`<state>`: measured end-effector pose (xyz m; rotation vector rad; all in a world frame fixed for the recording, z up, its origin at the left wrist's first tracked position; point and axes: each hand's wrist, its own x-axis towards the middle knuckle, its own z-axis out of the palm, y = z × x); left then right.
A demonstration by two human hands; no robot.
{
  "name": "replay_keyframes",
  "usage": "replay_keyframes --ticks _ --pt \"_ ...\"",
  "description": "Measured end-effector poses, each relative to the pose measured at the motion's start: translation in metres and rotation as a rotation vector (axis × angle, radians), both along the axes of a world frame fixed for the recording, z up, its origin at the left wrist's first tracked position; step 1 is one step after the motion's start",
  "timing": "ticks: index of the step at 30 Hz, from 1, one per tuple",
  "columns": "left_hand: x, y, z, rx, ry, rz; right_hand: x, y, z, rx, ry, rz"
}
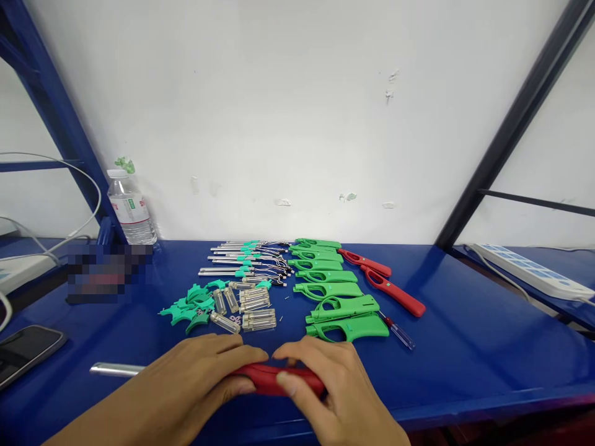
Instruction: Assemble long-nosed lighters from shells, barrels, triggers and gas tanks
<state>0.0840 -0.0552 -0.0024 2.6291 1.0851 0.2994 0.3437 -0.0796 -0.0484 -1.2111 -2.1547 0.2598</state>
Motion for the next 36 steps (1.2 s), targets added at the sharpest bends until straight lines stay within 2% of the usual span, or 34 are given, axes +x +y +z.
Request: replay_keyframes --ticks 3,6,11,14,16,21,27,31,36 --pt "-0.012 0.004 -0.003 -0.013 -0.053 0.032 0.002 0.005 -0.002 0.111 0.006 -0.033" --pt "-0.030 0.006 -0.005 -0.014 -0.084 0.101 0.000 0.008 0.000 0.129 -0.116 0.018" --pt "-0.053 0.004 0.000 -0.100 -0.040 0.211 -0.003 0.010 -0.001 0.005 -0.228 0.001" --pt "-0.063 0.005 -0.004 -0.142 -0.021 0.284 -0.004 0.011 -0.001 -0.063 -0.250 -0.003" --pt "-0.068 0.006 -0.008 -0.141 -0.018 0.280 -0.005 0.012 0.000 -0.088 -0.262 0.004" --pt "-0.069 0.007 -0.013 -0.072 -0.044 0.228 -0.006 0.013 -0.002 -0.103 -0.283 -0.013" --pt "-0.056 0.007 -0.008 -0.240 -0.035 0.221 -0.006 0.012 -0.003 0.051 -0.253 -0.018" --pt "-0.055 0.010 -0.015 -0.186 -0.013 0.220 -0.010 0.013 0.000 0.148 -0.192 -0.054" --pt "-0.057 0.011 -0.020 -0.126 0.014 0.161 -0.010 0.020 -0.010 0.177 -0.217 -0.074"
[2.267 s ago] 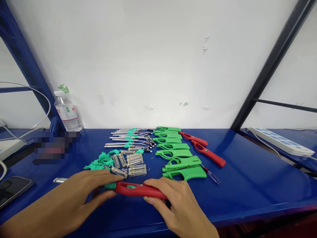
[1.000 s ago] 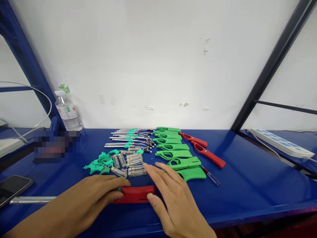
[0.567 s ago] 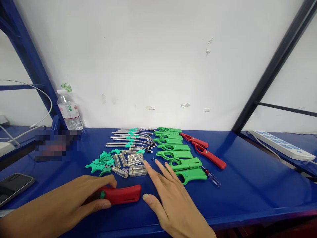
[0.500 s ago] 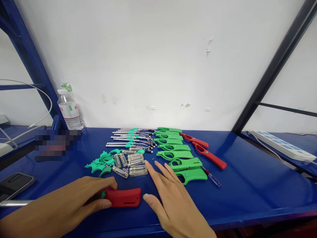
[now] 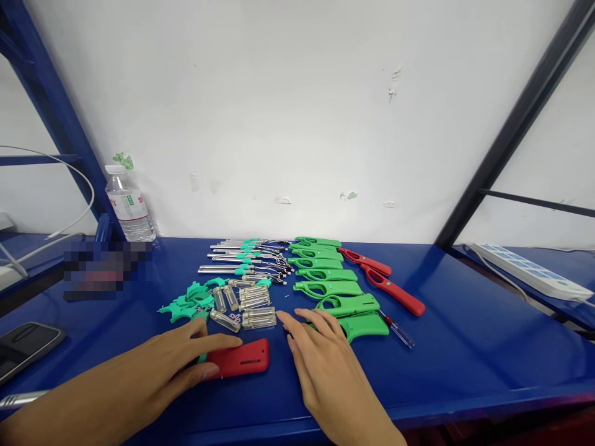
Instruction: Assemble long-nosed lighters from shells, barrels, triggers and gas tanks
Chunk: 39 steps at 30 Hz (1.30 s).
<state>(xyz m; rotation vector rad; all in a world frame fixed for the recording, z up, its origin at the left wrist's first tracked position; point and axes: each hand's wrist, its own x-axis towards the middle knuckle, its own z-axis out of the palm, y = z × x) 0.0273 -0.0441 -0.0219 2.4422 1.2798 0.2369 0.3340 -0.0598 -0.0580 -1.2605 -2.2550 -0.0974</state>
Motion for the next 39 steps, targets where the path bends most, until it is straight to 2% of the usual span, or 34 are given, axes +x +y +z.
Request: replay_keyframes --ticks 4,8,12,17,25,32,39 --pt "0.000 -0.001 0.002 -0.054 0.025 0.033 0.001 0.003 -0.005 -0.018 -0.002 0.031" --pt "-0.002 -0.001 -0.003 -0.107 0.011 0.071 0.002 0.004 -0.005 -0.046 0.069 0.068" --pt "-0.001 -0.001 -0.007 -0.112 0.022 0.128 0.005 0.008 -0.006 -0.053 0.146 0.065" --pt "0.004 -0.003 -0.004 -0.112 0.014 0.149 0.005 0.009 -0.004 -0.036 0.168 0.109" --pt "0.005 -0.003 0.000 -0.109 -0.062 0.157 0.006 0.009 -0.006 0.062 0.153 0.004" --pt "0.007 -0.003 0.000 -0.111 -0.046 0.152 0.008 0.010 -0.009 0.071 0.093 -0.066" --pt "0.008 -0.006 0.002 -0.108 -0.030 0.148 0.011 0.014 -0.008 0.064 0.062 -0.004"
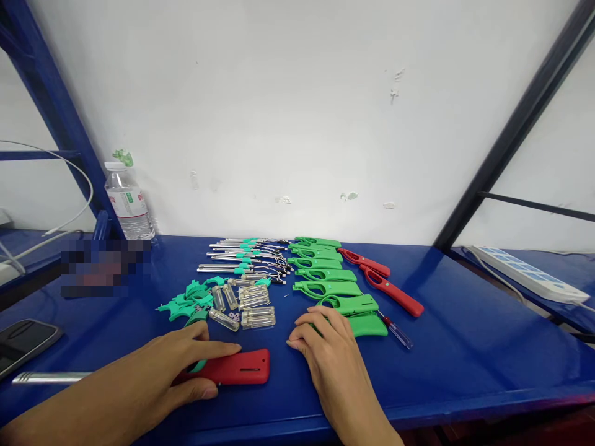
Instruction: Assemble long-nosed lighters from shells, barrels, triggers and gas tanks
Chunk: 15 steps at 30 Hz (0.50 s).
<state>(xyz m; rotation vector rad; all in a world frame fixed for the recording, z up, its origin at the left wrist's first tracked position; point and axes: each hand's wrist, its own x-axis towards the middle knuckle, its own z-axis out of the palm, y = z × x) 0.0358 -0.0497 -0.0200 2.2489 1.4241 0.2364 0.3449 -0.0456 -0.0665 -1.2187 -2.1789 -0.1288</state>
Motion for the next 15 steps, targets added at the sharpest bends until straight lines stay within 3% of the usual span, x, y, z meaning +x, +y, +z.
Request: replay_keyframes --ticks 11,15 --pt "0.015 0.004 -0.005 0.090 -0.009 -0.070 -0.007 -0.008 0.008 -0.117 0.077 0.081" --pt "0.020 0.006 -0.009 0.097 0.009 -0.078 -0.008 -0.009 0.011 -0.084 0.075 0.138"
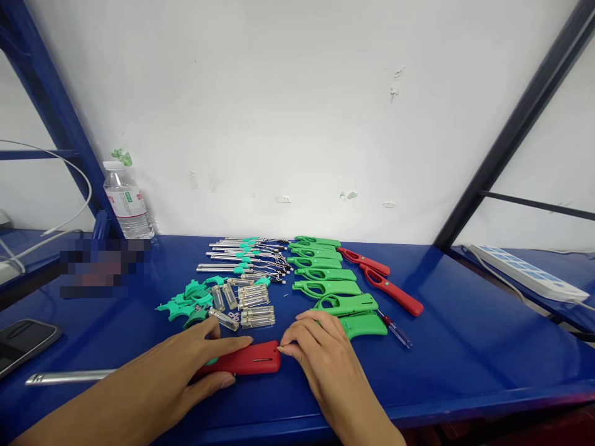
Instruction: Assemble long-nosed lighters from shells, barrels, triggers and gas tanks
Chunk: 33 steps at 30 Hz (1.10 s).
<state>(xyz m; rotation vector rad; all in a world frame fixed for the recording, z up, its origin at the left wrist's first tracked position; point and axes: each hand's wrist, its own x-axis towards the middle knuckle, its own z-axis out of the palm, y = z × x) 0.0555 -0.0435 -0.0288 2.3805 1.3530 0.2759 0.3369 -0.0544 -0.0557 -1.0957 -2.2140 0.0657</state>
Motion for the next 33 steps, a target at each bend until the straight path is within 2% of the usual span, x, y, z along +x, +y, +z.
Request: replay_keyframes --ticks 5,14,22,25,30,33 --pt "-0.002 0.000 -0.005 0.036 -0.011 0.008 -0.002 -0.001 0.003 0.015 -0.057 -0.002" --pt "-0.001 0.002 -0.006 0.046 -0.035 -0.033 -0.005 -0.008 0.009 -0.104 -0.075 0.005" --pt "-0.002 0.001 -0.014 0.109 -0.086 -0.035 -0.004 -0.010 0.007 -0.098 -0.073 -0.004" --pt "0.006 0.001 -0.006 0.103 -0.045 -0.033 -0.005 -0.011 0.008 -0.098 -0.060 -0.007" --pt "0.024 -0.001 0.019 -0.012 0.108 0.020 -0.007 -0.011 0.008 -0.115 -0.032 -0.025" --pt "0.027 -0.001 0.022 0.016 0.097 0.009 -0.008 -0.011 0.008 -0.133 -0.018 -0.030"
